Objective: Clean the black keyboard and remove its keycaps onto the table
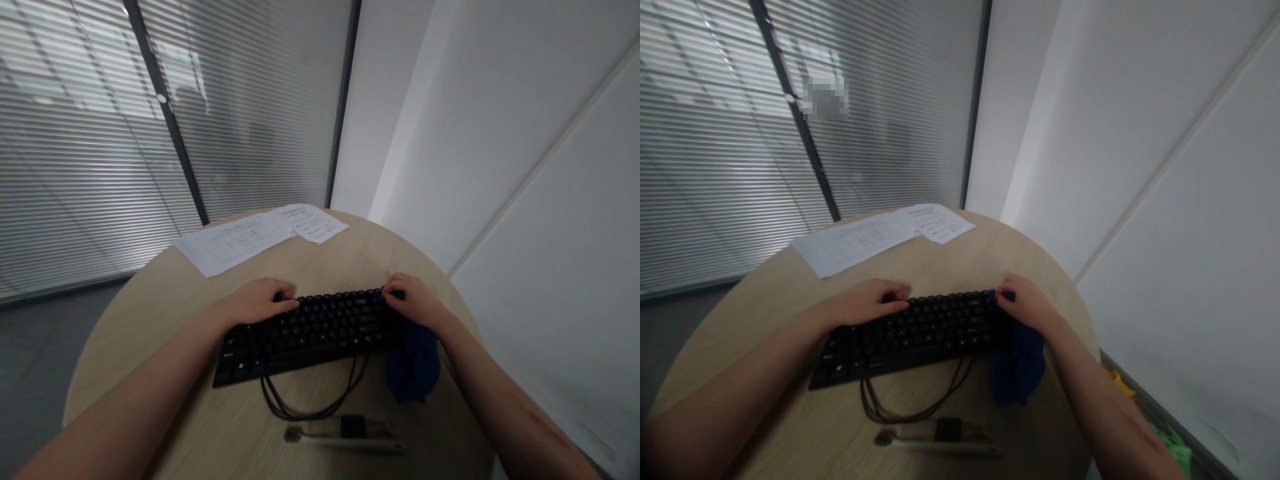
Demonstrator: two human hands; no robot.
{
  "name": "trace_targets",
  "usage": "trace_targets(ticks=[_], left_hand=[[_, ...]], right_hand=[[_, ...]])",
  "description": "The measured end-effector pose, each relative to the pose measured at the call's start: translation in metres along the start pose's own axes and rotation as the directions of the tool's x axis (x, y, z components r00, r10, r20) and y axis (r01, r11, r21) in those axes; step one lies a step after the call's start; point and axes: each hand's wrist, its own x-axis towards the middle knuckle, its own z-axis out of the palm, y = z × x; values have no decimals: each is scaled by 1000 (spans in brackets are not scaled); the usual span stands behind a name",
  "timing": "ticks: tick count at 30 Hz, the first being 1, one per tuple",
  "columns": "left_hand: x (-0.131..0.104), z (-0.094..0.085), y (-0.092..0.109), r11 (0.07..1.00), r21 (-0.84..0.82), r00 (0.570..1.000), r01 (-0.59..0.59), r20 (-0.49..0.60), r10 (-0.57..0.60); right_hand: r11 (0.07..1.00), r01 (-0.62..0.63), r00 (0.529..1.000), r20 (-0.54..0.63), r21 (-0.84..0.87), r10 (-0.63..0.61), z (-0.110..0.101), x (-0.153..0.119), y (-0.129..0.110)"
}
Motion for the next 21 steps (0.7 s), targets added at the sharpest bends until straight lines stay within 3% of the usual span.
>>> trace_targets(ticks=[4,15,21], left_hand=[[0,0,-2,1000,14,1000,-7,3,7],[0,0,-2,1000,15,1000,-6,11,5],[1,1,-3,1000,24,1000,-4,9,4]], right_hand=[[999,-50,997,-50,7,51,-7,-3,6],[999,6,993,121,52,-12,-5,-3,8],[1000,-13,994,108,15,11,-1,-2,11]])
